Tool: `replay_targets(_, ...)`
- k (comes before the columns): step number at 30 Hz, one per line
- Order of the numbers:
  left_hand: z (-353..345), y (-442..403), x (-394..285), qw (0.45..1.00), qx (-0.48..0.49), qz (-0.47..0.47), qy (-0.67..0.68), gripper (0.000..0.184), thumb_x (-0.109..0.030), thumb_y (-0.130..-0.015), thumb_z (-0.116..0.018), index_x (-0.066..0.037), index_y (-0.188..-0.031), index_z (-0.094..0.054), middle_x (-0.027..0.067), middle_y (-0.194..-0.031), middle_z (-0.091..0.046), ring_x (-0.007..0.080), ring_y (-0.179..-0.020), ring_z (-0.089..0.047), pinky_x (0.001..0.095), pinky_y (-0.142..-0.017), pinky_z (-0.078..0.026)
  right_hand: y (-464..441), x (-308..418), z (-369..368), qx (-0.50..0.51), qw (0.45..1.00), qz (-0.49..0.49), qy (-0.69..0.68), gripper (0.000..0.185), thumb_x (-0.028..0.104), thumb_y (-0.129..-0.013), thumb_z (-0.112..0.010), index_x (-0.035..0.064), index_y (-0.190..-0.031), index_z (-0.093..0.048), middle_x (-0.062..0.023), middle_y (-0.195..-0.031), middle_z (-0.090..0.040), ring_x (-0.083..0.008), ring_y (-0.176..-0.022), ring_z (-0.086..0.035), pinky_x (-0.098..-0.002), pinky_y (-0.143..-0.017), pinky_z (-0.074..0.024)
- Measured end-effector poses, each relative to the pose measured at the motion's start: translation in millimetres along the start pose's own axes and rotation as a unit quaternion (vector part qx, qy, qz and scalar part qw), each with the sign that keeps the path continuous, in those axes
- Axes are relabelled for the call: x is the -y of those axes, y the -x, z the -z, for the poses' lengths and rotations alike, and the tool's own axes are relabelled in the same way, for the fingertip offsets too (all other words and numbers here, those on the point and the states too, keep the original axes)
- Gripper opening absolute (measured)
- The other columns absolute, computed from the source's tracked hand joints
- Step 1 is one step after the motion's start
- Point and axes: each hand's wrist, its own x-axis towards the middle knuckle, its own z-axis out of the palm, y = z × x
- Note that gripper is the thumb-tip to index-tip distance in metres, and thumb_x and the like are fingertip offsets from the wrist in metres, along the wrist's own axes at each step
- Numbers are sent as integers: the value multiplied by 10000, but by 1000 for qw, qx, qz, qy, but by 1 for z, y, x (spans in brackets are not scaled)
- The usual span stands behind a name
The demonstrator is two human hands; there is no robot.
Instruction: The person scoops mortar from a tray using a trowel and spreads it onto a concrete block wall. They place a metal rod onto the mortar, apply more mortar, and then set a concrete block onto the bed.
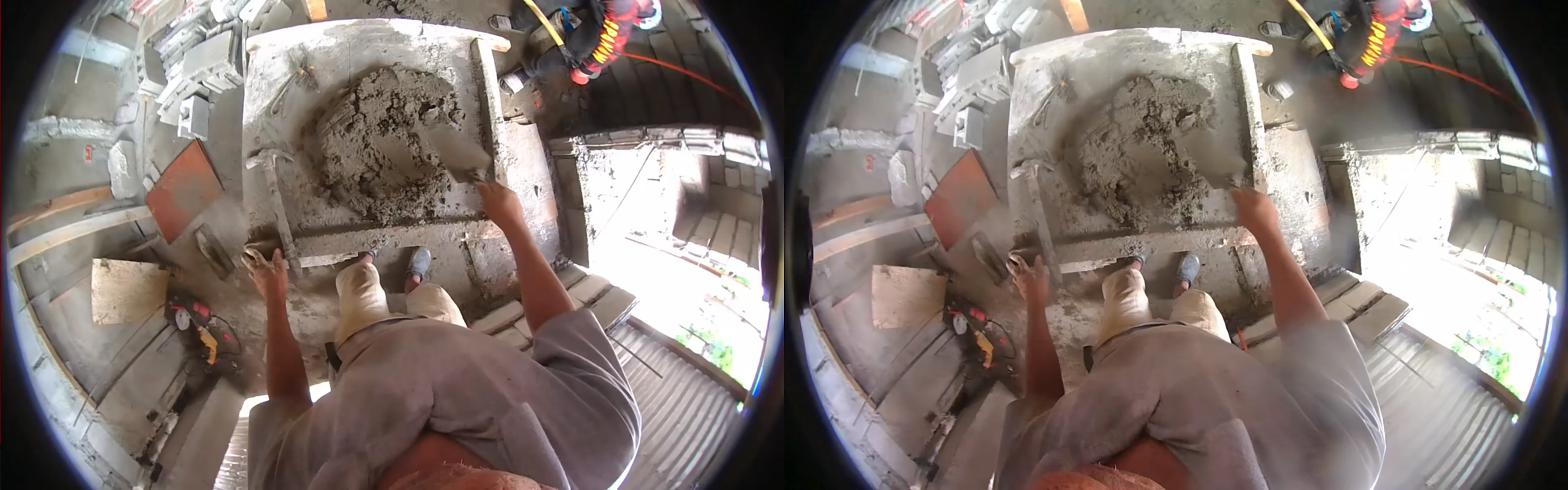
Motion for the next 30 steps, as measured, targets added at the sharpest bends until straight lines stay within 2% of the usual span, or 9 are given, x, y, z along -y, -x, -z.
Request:
replay_targets(3,-14,2,8,999,-26,-26,-18,857,-559,-932,-508,-36,-1527,-179,305,-1544,-137,476,-1395,-246,525,-1114,-285,-6,-48,-43,-9,998,-44,45,278,318,-980,-466,131,-1080,-646,-184,-968,-664,-387,-906,-640,-478,-788,-510)
replay_targets(10,19,4,-7,999,8,-36,-21,820,-542,-922,-536,-1,-1487,-293,318,-1527,-188,484,-1377,-280,518,-1110,-288,-77,91,-135,-69,973,217,45,229,250,-978,-460,88,-1003,-620,-146,-868,-672,-260,-693,-643,-386,-604,-513)
replay_targets(13,22,-12,31,988,43,-124,77,806,-553,-907,-558,5,-1456,-366,326,-1494,-272,462,-1375,-307,499,-1111,-289,-45,118,-91,150,909,-117,-371,309,317,-978,-477,43,-927,-610,-83,-669,-620,-201,-525,-572,-374,-523,-484)
replay_targets(17,76,-38,12,998,28,-29,44,749,-499,-897,-609,-16,-1437,-416,265,-1473,-377,418,-1368,-343,483,-1101,-312,2,72,-116,-37,904,181,-385,362,381,-977,-476,52,-897,-605,-14,-566,-526,-161,-451,-503,-346,-455,-440)
replay_targets(19,143,-20,-63,990,6,-138,-7,648,-437,-918,-618,-33,-1403,-473,232,-1469,-400,381,-1339,-395,479,-1077,-351,11,50,-133,57,933,-7,-356,399,414,-979,-482,42,-968,-625,-13,-600,-535,-153,-489,-512,-333,-457,-432)
replay_targets(20,126,-54,-75,998,-40,1,41,619,-436,-934,-597,-22,-1382,-492,224,-1467,-405,362,-1315,-431,471,-1073,-362,25,57,-99,145,913,-108,-366,426,436,-970,-509,39,-1015,-658,-17,-649,-556,-155,-557,-540,-332,-491,-448)
replay_targets(21,107,-104,-41,970,-80,-225,46,652,-458,-928,-597,2,-1376,-487,231,-1466,-403,367,-1296,-452,454,-1077,-361,47,72,-49,95,844,-256,-462,446,456,-961,-522,39,-955,-678,-23,-657,-557,-152,-572,-540,-335,-516,-453)
replay_targets(23,91,-121,-104,979,-51,-137,140,706,-475,-911,-615,23,-1388,-463,233,-1476,-388,360,-1318,-428,434,-1082,-359,89,48,-30,-3,835,-196,-513,453,452,-961,-527,37,-832,-655,-20,-632,-540,-129,-543,-523,-314,-489,-433)
replay_targets(30,74,-78,-295,903,53,-391,168,782,-501,-907,-615,77,-1396,-419,258,-1457,-398,372,-1330,-403,410,-1103,-316,237,-50,-15,-154,660,-349,-647,425,412,-960,-552,35,-782,-633,-8,-620,-525,-90,-518,-444,-293,-465,-375)
